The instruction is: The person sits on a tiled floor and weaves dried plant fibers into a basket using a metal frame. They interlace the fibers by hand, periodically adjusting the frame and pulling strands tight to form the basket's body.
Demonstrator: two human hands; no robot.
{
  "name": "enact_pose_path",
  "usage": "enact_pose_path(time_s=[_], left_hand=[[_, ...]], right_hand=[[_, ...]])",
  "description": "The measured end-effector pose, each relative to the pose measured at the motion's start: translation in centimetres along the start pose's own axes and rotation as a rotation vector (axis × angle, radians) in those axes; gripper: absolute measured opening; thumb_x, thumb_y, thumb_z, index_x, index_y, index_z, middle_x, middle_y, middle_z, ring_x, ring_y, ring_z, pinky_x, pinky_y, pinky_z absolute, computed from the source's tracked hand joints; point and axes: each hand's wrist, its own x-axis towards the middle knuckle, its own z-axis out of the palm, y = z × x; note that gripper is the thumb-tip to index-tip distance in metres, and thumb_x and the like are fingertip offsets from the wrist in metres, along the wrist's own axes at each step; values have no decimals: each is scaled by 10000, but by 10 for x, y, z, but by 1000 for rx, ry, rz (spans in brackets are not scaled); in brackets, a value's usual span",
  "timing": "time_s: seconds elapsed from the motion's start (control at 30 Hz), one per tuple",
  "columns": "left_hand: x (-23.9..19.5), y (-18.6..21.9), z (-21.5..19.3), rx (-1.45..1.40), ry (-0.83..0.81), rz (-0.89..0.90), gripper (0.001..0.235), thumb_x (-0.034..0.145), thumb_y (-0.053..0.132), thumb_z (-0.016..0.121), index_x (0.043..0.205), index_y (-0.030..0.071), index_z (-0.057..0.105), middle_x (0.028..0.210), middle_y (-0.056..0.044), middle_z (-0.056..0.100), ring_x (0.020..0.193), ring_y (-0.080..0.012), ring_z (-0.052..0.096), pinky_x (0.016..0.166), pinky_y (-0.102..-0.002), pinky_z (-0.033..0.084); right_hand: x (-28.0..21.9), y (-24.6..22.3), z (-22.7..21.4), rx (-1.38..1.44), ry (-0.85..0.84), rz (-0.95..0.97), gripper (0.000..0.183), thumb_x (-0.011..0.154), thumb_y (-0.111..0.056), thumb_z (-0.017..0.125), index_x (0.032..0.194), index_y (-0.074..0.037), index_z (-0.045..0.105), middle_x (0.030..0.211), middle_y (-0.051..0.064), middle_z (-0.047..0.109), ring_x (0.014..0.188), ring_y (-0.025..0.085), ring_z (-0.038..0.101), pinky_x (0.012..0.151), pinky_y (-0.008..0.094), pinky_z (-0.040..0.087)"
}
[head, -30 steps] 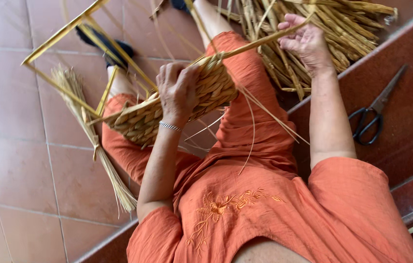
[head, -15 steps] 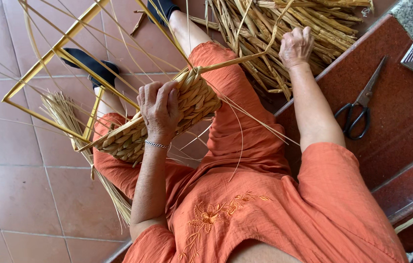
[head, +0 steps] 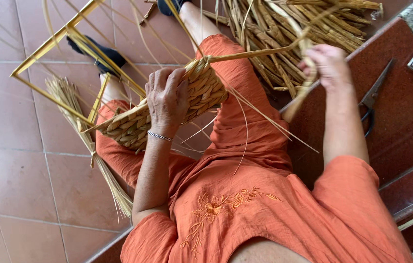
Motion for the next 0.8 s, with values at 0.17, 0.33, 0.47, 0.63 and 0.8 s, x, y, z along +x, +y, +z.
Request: enact_pose_path(time_s=[0.17, 0.33, 0.47, 0.63, 0.8], left_hand=[[-7, 17, -4, -77, 158, 45, 130, 973, 90, 732, 1101, 87, 711, 1100, -73, 658, 1044, -262, 605, 927, -398, 499], [-9, 37, -3, -472, -16, -85, 118, 1011, 108, 707, 1123, 80, 731, 1063, -54, 696, 989, -222, 673, 880, -351, 559], [-6, 46, -21, -452, -112, 21, 169, 1026, 189, 709, 1164, 95, 737, 1070, -72, 644, 972, -255, 664, 869, -375, 569], [-11, 51, -39, -227, -167, 114, 514, 826, 381, 800, 1180, 22, 699, 994, -166, 570, 806, -314, 625, 687, -419, 540], [-25, 56, -34, -591, -98, 157, 285, 946, 115, 736, 1212, 90, 637, 1220, -144, 639, 1093, -279, 680, 942, -387, 588]], right_hand=[[-70, -4, -23, 1142, 132, -21, 151, 1055, -131, 556, 1032, -24, 660, 896, 93, 716, 784, 216, 719, 765, 401, 641], [-118, 0, 27, 993, -79, -63, 193, 1128, -267, 596, 1105, -92, 676, 931, 64, 735, 797, 200, 685, 763, 356, 570], [-149, -12, 101, 846, -158, -49, 87, 1024, -160, 650, 1075, -90, 638, 1050, 85, 741, 949, 207, 731, 860, 374, 643], [-179, -53, 154, 133, -415, -650, 132, 1054, -105, 716, 1125, -69, 611, 1066, 95, 691, 937, 186, 694, 875, 342, 635], [-174, -87, 186, -534, -303, -1454, 271, 916, -280, 704, 1106, -88, 692, 1018, 151, 654, 757, 261, 556, 701, 369, 510]])
